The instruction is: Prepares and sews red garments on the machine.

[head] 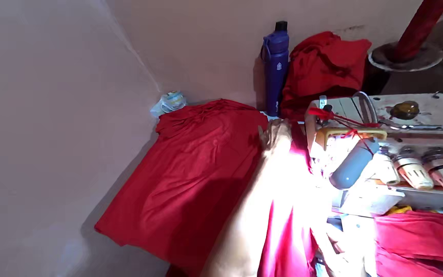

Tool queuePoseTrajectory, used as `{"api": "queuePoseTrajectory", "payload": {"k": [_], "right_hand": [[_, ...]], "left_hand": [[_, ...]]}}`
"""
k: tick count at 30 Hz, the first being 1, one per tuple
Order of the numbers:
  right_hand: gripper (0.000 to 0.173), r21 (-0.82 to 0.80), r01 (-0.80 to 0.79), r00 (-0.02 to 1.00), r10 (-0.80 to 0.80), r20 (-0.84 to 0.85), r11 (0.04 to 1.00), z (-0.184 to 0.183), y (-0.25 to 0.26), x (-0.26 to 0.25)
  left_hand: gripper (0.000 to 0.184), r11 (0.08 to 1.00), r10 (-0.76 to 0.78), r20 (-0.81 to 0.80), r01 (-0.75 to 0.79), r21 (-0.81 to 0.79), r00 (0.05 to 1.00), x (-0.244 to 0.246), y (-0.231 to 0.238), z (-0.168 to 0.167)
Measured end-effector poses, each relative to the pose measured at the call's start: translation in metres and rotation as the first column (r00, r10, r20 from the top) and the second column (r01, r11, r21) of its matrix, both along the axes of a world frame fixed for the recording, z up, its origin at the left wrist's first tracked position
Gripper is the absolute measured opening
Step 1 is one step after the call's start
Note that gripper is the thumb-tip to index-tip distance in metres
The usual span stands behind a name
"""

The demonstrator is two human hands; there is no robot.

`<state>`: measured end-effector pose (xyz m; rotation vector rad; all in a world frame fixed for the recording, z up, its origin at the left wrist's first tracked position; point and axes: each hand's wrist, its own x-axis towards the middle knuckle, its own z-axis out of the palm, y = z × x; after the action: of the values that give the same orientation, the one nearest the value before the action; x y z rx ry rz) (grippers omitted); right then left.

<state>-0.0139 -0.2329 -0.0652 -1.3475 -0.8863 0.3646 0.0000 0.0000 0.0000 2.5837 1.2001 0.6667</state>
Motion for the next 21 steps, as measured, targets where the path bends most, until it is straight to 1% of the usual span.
{"api": "queuePoseTrajectory", "payload": {"k": [1, 2, 3, 4, 5, 6, 8, 10, 11, 12, 13, 14, 15, 16, 17, 18, 19, 20, 21], "right_hand": [[0.017, 0.021, 0.003, 1.0, -0.003, -0.015, 1.0, -0.003, 0.0, -0.001], [0.017, 0.041, 0.001, 1.0, 0.0, -0.027, 0.999, -0.006, -0.001, -0.002], [0.016, 0.055, -0.005, 0.999, 0.007, -0.043, 0.999, -0.007, -0.003, -0.003], [0.015, 0.066, -0.016, 0.998, 0.02, -0.06, 0.998, -0.009, -0.006, -0.005], [0.014, 0.066, -0.035, 0.997, 0.04, -0.073, 0.997, -0.009, -0.009, -0.007], [0.015, 0.061, -0.057, 0.994, 0.063, -0.094, 0.996, -0.01, -0.011, -0.009], [0.018, 0.029, -0.108, 0.982, 0.112, -0.151, 0.994, -0.011, -0.013, -0.012], [0.019, 0.008, -0.16, 0.968, 0.158, -0.194, 0.987, -0.011, -0.016, -0.011], [0.018, 0.006, -0.171, 0.967, 0.169, -0.192, 0.985, -0.011, -0.017, -0.01], [0.018, 0.007, -0.18, 0.967, 0.178, -0.183, 0.984, -0.012, -0.017, -0.009], [0.019, 0.006, -0.185, 0.966, 0.183, -0.184, 0.983, -0.01, -0.018, -0.009], [0.02, 0.002, -0.188, 0.964, 0.185, -0.191, 0.982, -0.008, -0.018, -0.009], [0.022, 0.005, -0.191, 0.957, 0.187, -0.222, 0.982, -0.006, -0.018, -0.01], [0.026, 0.008, -0.194, 0.943, 0.189, -0.276, 0.981, -0.003, -0.019, -0.012], [0.029, 0.011, -0.195, 0.918, 0.186, -0.351, 0.981, 0.001, -0.019, -0.016], [0.031, 0.021, -0.199, 0.885, 0.188, -0.426, 0.98, 0.002, -0.018, -0.018], [0.03, 0.023, -0.197, 0.864, 0.184, -0.468, 0.98, 0.003, -0.017, -0.02], [0.029, 0.018, -0.18, 0.854, 0.166, -0.492, 0.983, 0.003, -0.016, -0.023], [0.027, 0.0, -0.16, 0.857, 0.139, -0.497, 0.987, 0.004, -0.016, -0.025]], "left_hand": [[0.032, 0.983, -0.024, 0.129, 0.0, 0.186, 0.991, 0.002, 0.01, -0.03], [0.031, 0.93, -0.089, 0.265, -0.015, 0.368, 0.96, 0.004, 0.023, -0.057], [0.031, 0.868, -0.167, 0.378, -0.045, 0.494, 0.911, -0.001, 0.027, -0.066], [0.031, 0.962, -0.133, 0.313, 0.046, 0.268, 0.94, -0.028, 0.0, -0.032], [0.029, 0.989, -0.122, 0.349, 0.085, 0.119, 0.929, -0.05, -0.019, -0.011], [0.025, 0.996, -0.093, 0.457, 0.081, 0.046, 0.884, -0.071, -0.032, -0.007], [0.018, 0.998, -0.042, 0.689, -0.003, 0.064, 0.723, -0.12, -0.057, -0.029], [0.02, 0.997, 0.035, 0.785, -0.08, 0.019, 0.619, -0.186, -0.089, -0.055], [0.021, 0.989, 0.106, 0.811, -0.149, -0.023, 0.575, -0.221, -0.105, -0.067], [0.023, 0.965, 0.211, 0.841, -0.244, -0.097, 0.499, -0.253, -0.117, -0.08], [0.026, 0.913, 0.346, 0.86, -0.348, -0.215, 0.376, -0.282, -0.126, -0.092], [0.03, 0.83, 0.494, 0.839, -0.412, -0.376, 0.228, -0.307, -0.13, -0.102], [0.038, 0.731, 0.624, 0.777, -0.411, -0.544, 0.081, -0.329, -0.13, -0.112], [0.048, 0.651, 0.714, 0.7, -0.34, -0.678, -0.028, -0.348, -0.126, -0.127], [0.053, 0.596, 0.773, 0.63, -0.254, -0.762, -0.073, -0.363, -0.122, -0.147], [0.056, 0.572, 0.812, 0.583, -0.173, -0.802, -0.023, -0.369, -0.124, -0.166], [0.057, 0.582, 0.812, 0.57, -0.099, -0.807, 0.123, -0.367, -0.134, -0.178], [0.057, 0.598, 0.773, 0.562, -0.042, -0.8, 0.294, -0.356, -0.148, -0.183], [0.052, 0.606, 0.71, 0.551, 0.017, -0.795, 0.437, -0.342, -0.164, -0.185]]}}
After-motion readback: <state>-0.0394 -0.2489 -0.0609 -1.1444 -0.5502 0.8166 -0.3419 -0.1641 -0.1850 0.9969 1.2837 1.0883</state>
